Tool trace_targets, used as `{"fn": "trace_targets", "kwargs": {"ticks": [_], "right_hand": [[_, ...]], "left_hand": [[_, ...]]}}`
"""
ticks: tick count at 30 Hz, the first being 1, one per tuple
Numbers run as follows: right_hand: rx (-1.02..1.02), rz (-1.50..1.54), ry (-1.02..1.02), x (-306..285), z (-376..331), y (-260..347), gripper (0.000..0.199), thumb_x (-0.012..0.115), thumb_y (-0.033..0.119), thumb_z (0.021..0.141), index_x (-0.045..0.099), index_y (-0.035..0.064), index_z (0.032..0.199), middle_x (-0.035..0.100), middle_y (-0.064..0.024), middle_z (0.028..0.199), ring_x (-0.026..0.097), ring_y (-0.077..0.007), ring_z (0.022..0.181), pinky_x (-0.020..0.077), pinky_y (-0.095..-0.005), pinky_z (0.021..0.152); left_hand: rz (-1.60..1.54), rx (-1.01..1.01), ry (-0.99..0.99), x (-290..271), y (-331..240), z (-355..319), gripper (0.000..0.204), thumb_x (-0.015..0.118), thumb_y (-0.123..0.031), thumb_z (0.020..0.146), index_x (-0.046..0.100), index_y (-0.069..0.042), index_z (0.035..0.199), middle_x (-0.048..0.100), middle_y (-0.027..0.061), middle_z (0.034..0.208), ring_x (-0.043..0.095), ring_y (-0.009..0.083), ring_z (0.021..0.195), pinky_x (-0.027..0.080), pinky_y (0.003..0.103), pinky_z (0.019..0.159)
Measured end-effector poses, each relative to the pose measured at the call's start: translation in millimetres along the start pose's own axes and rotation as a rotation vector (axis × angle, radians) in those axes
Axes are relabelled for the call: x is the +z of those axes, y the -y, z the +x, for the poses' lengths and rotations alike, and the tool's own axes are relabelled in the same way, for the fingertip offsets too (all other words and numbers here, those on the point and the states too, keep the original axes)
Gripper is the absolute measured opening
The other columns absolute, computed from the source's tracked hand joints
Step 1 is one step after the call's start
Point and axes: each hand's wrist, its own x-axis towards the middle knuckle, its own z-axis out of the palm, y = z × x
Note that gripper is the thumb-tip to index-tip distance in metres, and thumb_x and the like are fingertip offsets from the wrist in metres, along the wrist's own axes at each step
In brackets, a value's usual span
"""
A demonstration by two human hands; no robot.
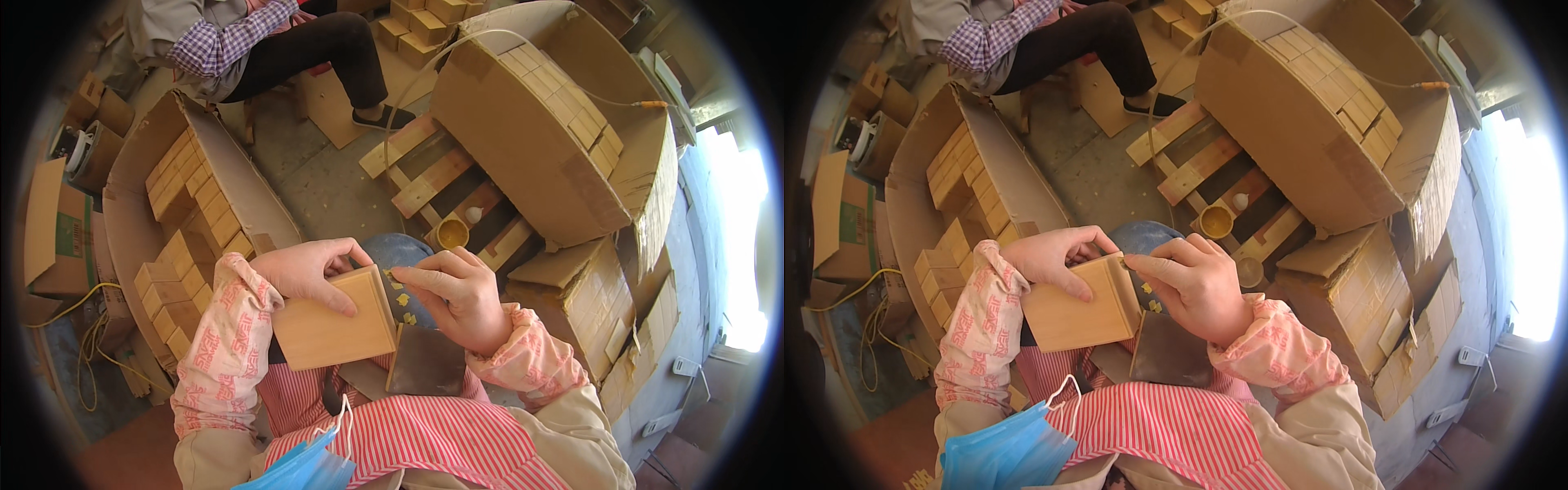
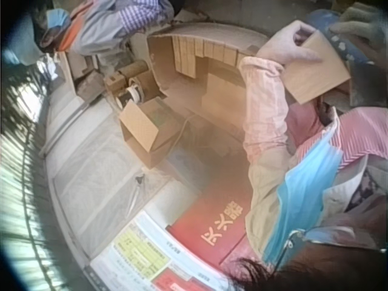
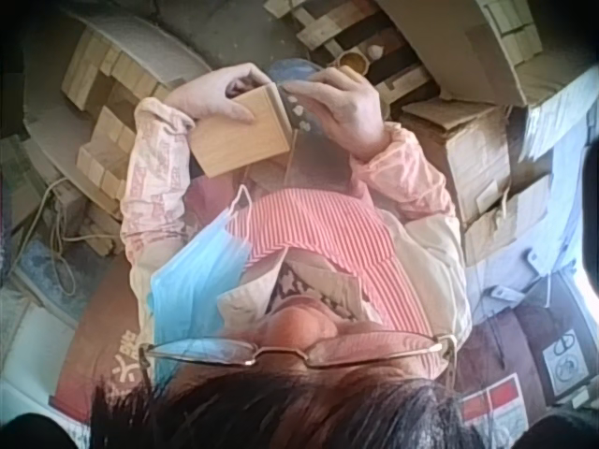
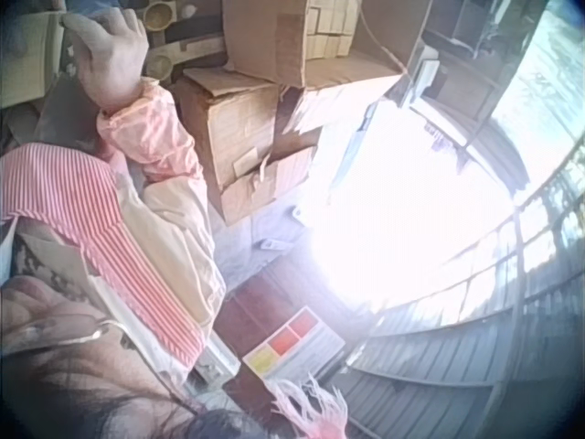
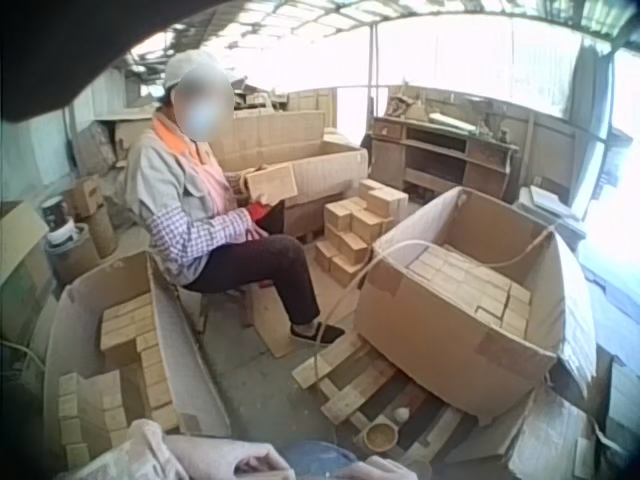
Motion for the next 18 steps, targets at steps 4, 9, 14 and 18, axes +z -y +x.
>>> {"fn": "trace_targets", "kwargs": {"ticks": [4,9,14,18], "right_hand": [[-0.052,-0.015,0.014,5.6,3.8,2.9,0.036,0.083,0.009,0.081,0.082,0.0172,0.116,0.07,-0.0007,0.092,0.061,-0.0216,0.075,0.0501,-0.0361,0.067],[-0.077,-0.087,0.034,5.9,8.0,10.9,0.035,0.083,0.009,0.081,0.082,0.0176,0.115,0.07,0.0008,0.092,0.061,-0.0213,0.075,0.0496,-0.036,0.067],[0.023,0.116,0.037,-5.4,0.2,-1.6,0.027,0.079,0.003,0.088,0.081,0.0112,0.113,0.071,-0.0052,0.09,0.064,-0.0241,0.076,0.0519,-0.0365,0.069],[0.413,0.119,-0.144,-7.8,-23.3,-54.2,0.02,0.074,0.008,0.096,0.078,0.0069,0.116,0.07,-0.0113,0.087,0.066,-0.0316,0.081,0.0538,-0.0408,0.073]], "left_hand": [[0.008,0.007,0.005,-0.7,1.6,1.4,0.083,0.096,-0.019,0.077,0.052,-0.005,0.146,0.068,0.0115,0.126,0.065,0.0196,0.118,0.051,0.036,0.106],[0.002,0.016,0.0,-0.4,1.9,1.4,0.081,0.095,-0.016,0.077,0.052,-0.005,0.146,0.068,0.0121,0.128,0.065,0.02,0.12,0.05,0.037,0.108],[0.02,0.031,-0.007,0.7,0.4,-1.0,0.085,0.095,-0.027,0.077,0.051,-0.003,0.146,0.068,0.0128,0.125,0.065,0.0212,0.117,0.05,0.037,0.104],[-0.02,-0.004,-0.016,1.0,0.2,-2.4,0.09,0.097,-0.025,0.073,0.051,-0.003,0.146,0.067,0.0135,0.132,0.064,0.0217,0.124,0.047,0.038,0.111]]}}
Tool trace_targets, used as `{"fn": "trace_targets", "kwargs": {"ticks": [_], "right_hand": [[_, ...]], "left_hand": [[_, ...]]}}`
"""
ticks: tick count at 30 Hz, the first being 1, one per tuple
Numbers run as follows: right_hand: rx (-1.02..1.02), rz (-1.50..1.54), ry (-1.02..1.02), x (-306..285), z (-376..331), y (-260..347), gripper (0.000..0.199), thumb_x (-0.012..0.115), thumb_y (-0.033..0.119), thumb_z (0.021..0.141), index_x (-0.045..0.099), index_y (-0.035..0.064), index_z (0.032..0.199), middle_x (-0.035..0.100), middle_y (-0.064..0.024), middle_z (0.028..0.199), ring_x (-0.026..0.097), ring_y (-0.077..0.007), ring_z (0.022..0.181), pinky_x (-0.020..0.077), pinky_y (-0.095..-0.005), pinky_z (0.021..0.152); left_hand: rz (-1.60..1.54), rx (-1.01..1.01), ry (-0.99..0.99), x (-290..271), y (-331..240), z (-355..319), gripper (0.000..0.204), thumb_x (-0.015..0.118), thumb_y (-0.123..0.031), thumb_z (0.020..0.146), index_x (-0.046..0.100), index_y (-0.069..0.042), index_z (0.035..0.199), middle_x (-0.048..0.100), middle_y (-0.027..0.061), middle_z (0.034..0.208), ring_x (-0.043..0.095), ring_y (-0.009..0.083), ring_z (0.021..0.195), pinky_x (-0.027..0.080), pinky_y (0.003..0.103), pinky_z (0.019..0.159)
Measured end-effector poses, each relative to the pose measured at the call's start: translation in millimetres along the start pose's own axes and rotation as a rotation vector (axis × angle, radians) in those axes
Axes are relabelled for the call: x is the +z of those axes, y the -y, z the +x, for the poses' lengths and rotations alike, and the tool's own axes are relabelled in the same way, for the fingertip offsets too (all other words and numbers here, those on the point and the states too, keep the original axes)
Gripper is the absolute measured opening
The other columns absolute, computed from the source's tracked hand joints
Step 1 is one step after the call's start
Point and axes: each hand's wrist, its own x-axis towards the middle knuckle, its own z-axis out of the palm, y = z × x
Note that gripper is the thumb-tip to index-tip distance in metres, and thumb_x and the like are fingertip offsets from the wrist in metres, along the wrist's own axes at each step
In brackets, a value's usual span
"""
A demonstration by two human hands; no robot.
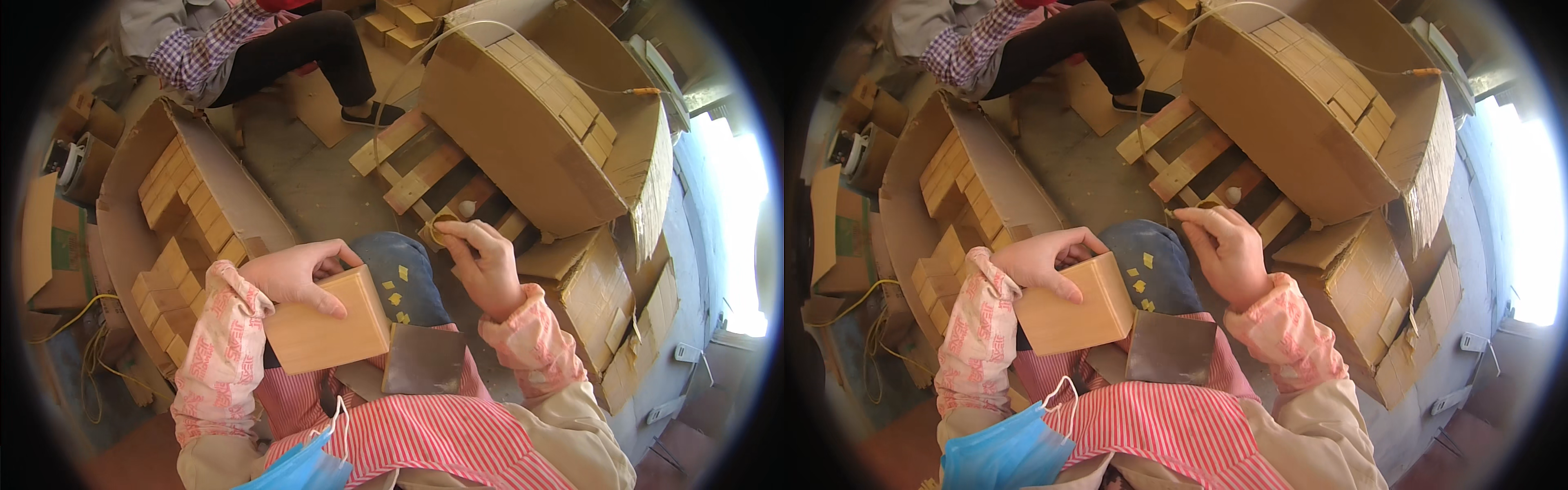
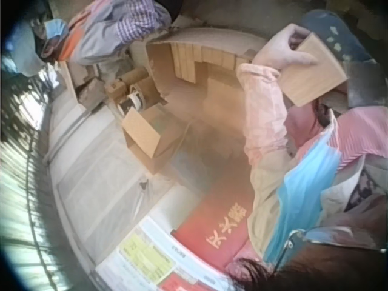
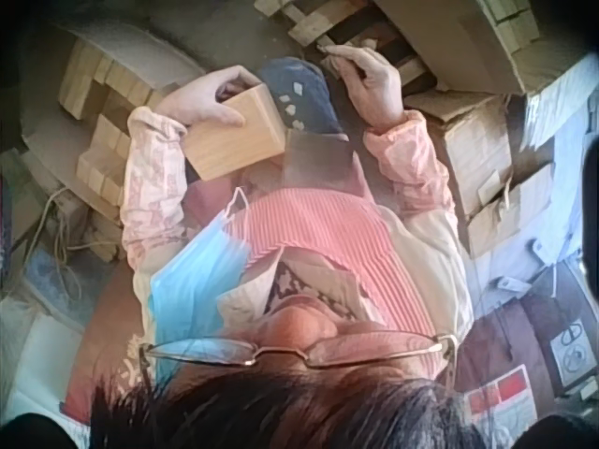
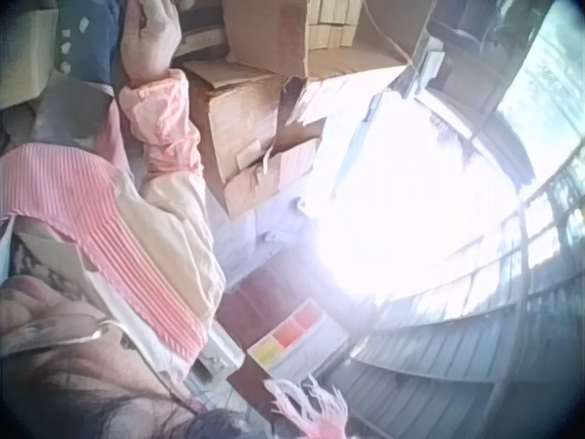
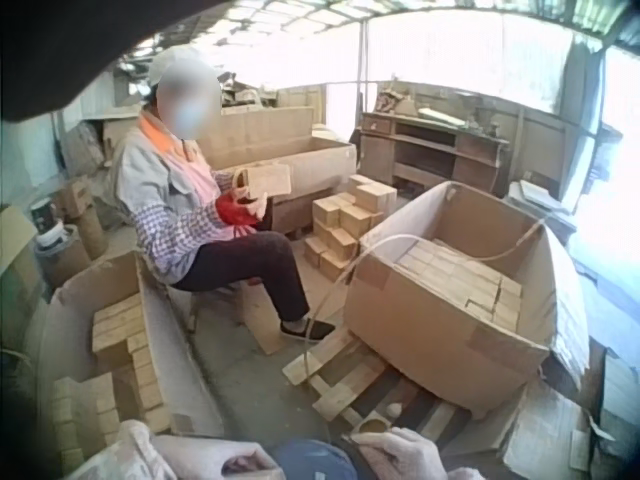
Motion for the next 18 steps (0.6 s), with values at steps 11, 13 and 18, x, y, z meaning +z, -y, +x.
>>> {"fn": "trace_targets", "kwargs": {"ticks": [11,13,18], "right_hand": [[0.167,-0.619,0.027,75.1,-1.5,-205.6,0.026,0.069,0.019,0.095,0.076,0.0176,0.12,0.07,-0.0088,0.107,0.065,-0.0335,0.105,0.0529,-0.0465,0.091],[0.158,-0.706,0.025,81.4,0.9,-221.4,0.028,0.071,0.02,0.093,0.075,0.0184,0.121,0.07,-0.0082,0.107,0.065,-0.0326,0.107,0.0511,-0.0474,0.09],[0.003,-0.712,-0.009,64.9,1.2,-198.3,0.026,0.075,0.02,0.09,0.076,0.016,0.116,0.072,-0.0064,0.112,0.064,-0.0302,0.11,0.0506,-0.0451,0.093]], "left_hand": [[-0.05,-0.002,-0.002,1.5,-5.1,-1.4,0.085,0.097,-0.02,0.076,0.05,-0.004,0.145,0.067,0.0143,0.13,0.064,0.0219,0.122,0.048,0.037,0.109],[-0.068,0.008,-0.006,1.9,-5.0,-0.9,0.084,0.097,-0.019,0.075,0.051,-0.004,0.144,0.067,0.0134,0.129,0.064,0.0209,0.121,0.049,0.036,0.108],[-0.08,0.007,-0.015,1.7,-4.1,2.0,0.088,0.099,-0.024,0.072,0.052,-0.006,0.144,0.068,0.0126,0.13,0.065,0.0203,0.119,0.049,0.035,0.106]]}}
